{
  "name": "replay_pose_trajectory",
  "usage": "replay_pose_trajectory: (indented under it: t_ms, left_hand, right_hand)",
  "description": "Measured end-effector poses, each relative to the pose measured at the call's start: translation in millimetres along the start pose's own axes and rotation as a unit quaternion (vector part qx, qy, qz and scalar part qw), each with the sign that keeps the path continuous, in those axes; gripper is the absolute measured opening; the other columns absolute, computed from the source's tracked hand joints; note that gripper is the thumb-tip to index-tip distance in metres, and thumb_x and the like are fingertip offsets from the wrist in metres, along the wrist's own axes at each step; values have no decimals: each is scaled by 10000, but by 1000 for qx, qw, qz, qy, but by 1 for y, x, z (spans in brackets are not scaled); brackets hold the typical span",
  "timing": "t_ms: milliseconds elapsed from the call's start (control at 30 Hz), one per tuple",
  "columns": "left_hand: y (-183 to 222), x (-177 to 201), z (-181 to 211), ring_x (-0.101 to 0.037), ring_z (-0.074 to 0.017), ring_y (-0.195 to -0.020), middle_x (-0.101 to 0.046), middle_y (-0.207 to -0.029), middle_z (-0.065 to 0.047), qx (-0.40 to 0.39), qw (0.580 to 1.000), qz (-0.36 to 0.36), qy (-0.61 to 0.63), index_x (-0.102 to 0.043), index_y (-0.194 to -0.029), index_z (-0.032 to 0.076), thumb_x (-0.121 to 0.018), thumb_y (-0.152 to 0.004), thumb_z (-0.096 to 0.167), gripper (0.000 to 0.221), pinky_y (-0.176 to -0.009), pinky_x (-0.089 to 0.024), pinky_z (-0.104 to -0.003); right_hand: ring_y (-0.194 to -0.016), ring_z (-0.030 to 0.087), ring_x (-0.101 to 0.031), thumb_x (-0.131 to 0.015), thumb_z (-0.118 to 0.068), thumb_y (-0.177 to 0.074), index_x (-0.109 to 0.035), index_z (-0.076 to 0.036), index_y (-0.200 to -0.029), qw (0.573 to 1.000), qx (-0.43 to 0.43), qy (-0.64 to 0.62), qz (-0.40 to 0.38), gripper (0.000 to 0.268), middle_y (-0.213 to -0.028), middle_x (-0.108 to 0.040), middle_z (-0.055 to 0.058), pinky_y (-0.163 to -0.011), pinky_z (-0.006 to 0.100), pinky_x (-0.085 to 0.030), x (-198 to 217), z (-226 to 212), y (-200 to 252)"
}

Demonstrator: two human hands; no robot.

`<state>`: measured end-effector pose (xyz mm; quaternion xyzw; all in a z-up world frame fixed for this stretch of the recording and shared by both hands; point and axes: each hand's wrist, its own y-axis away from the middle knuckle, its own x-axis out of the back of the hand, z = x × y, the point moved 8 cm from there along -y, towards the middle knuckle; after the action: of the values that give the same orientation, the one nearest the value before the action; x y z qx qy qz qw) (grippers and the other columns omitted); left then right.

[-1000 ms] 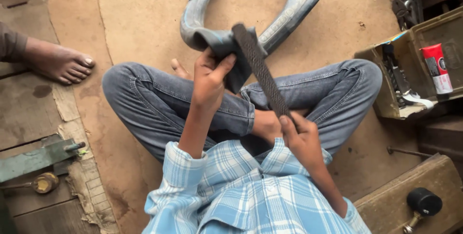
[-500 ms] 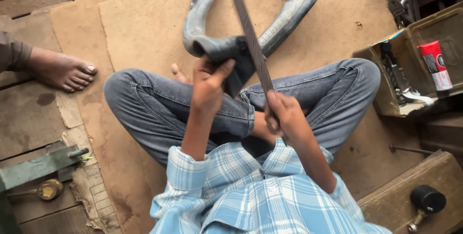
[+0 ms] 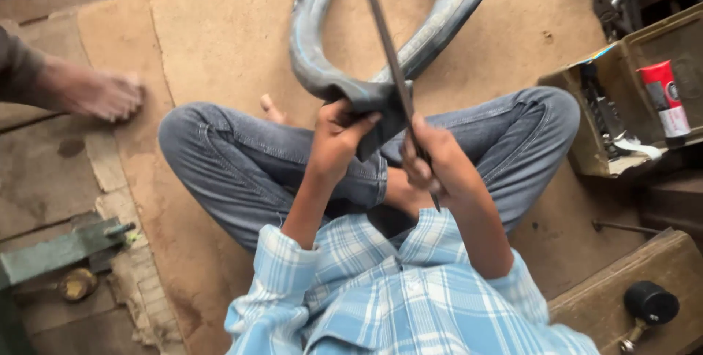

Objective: Filing the surface of a motorcycle inner tube in preparation for a patch repair.

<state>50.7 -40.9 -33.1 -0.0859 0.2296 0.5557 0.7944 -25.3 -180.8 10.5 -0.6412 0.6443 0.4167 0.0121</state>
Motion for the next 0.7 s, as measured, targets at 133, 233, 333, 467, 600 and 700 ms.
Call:
replay_pose_trajectory:
  t_ms: [133, 233, 333, 467, 600, 700]
  left_hand:
    - [-17, 12, 14, -698, -138, -979, -745, -1064, -88, -22, 997, 35, 72, -698, -1124, -56, -674, -942, -99, 189, -921, -569, -276]
    - [-18, 15, 28, -703, -161, -1024, -746, -1106, -112, -55, 987, 55, 138, -687, -1144, -61, -659, -965, -87, 183, -970, -565, -285]
    - [-8, 8, 15, -709, -165, -1018, -749, -1116, -108, -35, 992, 61, 105, -691, -1151, -53, -661, -966, -64, 188, -955, -569, -287]
    - [1, -6, -21, -685, -172, -1030, -732, -1122, -108, -6, 998, 5, 70, -697, -1161, -68, -725, -941, -78, 222, -943, -553, -298]
    - [-6, -3, -5, -692, -194, -1038, -730, -1142, -133, -7, 991, 20, 135, -696, -1157, -94, -725, -957, -75, 204, -968, -549, -318]
    - [-13, 6, 28, -694, -180, -1080, -724, -1176, -123, -47, 985, 40, 162, -672, -1192, -81, -688, -976, -47, 219, -1025, -545, -308]
  right_hand:
    - [-352, 53, -354, -471, -390, -1080, -523, -68, -760, 994, -16, 110, 18, 457, -489, -440, -23, -321, 235, -260, 32, 26, 38]
    - [-377, 60, -374, -499, -367, -1060, -545, -39, -752, 961, 3, 272, 52, 452, -500, -459, -11, -331, 241, -274, 48, 30, 56]
    - [-374, 58, -352, -498, -358, -1027, -588, -63, -823, 978, -6, 203, 53, 370, -508, -430, -22, -331, 236, -259, 49, 32, 49]
    - [-339, 63, -352, -487, -416, -1096, -545, -64, -712, 996, 24, 80, 35, 524, -472, -449, -11, -325, 235, -265, 25, 10, 11]
    - [-342, 66, -349, -508, -387, -1054, -552, -68, -738, 983, 53, 143, 102, 451, -481, -462, -1, -325, 244, -253, 25, -9, 9]
    - [-415, 44, -380, -554, -326, -1062, -577, -37, -772, 953, 99, 263, 108, 410, -513, -450, -31, -382, 241, -290, 32, 4, 38]
